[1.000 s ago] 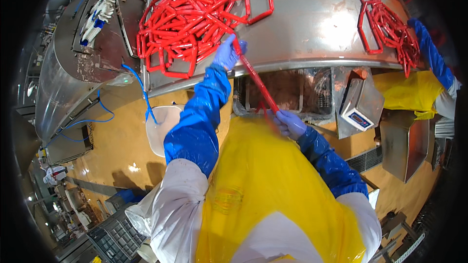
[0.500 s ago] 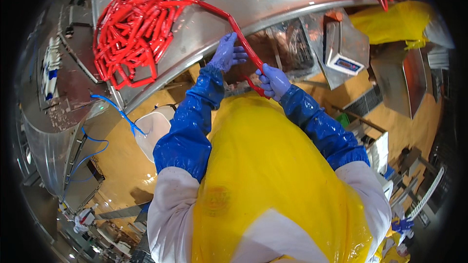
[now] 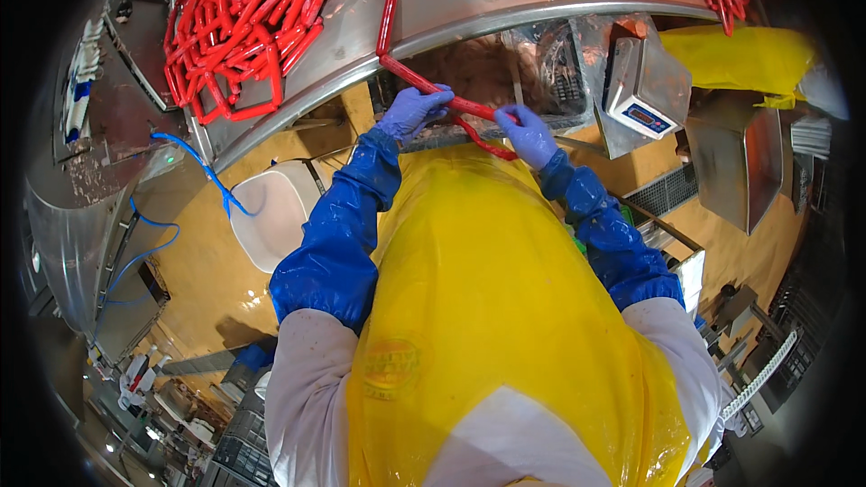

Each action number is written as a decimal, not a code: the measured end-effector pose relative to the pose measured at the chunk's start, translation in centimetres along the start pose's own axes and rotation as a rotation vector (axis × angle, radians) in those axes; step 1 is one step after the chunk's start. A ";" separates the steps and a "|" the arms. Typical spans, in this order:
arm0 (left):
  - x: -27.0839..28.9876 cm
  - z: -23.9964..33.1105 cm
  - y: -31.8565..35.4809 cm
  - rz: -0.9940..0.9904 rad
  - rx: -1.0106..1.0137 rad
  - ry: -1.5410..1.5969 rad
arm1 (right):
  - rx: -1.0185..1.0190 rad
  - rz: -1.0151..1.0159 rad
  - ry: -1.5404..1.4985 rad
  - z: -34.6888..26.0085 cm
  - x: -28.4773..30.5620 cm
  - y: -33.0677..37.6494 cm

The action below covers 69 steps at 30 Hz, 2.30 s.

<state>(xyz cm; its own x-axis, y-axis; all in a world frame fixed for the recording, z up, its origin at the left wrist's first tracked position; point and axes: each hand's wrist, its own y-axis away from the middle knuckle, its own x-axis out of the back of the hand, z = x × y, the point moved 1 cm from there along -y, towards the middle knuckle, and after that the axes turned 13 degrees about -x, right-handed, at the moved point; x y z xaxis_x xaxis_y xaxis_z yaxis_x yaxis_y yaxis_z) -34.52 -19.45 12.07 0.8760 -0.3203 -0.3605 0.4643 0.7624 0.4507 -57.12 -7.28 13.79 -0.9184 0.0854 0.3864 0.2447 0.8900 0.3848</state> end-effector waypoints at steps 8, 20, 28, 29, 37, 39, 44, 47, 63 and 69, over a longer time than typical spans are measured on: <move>-1.9 1.9 4.1 -0.037 -0.097 0.338 | -0.639 -0.663 0.298 -1.0 2.6 -3.2; 1.1 5.1 3.0 0.000 -0.005 -0.481 | -0.047 -0.265 0.115 -2.9 1.5 0.9; 28.2 25.0 -3.6 1.216 -0.752 -1.187 | -0.603 -0.574 -0.898 -4.6 9.5 -0.1; 31.1 25.9 -4.5 1.270 -0.520 -1.208 | -0.588 -0.565 -0.917 -5.6 10.0 0.1; 32.9 27.9 -9.8 1.104 -0.614 -1.304 | -0.425 -0.383 -1.159 -5.9 14.5 -2.8; 22.6 31.9 -11.9 0.750 -0.906 -0.745 | -0.413 -0.201 -1.162 -5.5 16.9 -3.7; 4.3 27.8 -12.0 0.079 -1.053 -1.154 | -0.238 -0.261 -1.175 -11.2 18.2 -9.1; -1.1 20.0 -11.8 -0.102 -0.828 -1.431 | -0.194 -0.344 -1.177 -11.8 17.5 -10.3; -0.3 14.3 -10.6 -0.680 -0.869 -1.995 | -0.388 -0.236 -1.387 -1.9 14.4 -8.5; -3.6 11.4 -8.4 -0.663 -0.687 -1.512 | -0.451 -0.791 -1.549 -7.8 7.9 -10.0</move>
<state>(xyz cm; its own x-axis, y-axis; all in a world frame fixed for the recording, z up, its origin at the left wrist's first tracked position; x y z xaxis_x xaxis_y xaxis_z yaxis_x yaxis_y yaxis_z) -40.09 -31.13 18.84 0.1138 -0.5248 0.8436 0.9672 0.2525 0.0266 -64.35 -19.04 19.55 -0.2082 0.2782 -0.9377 -0.5380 0.7681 0.3473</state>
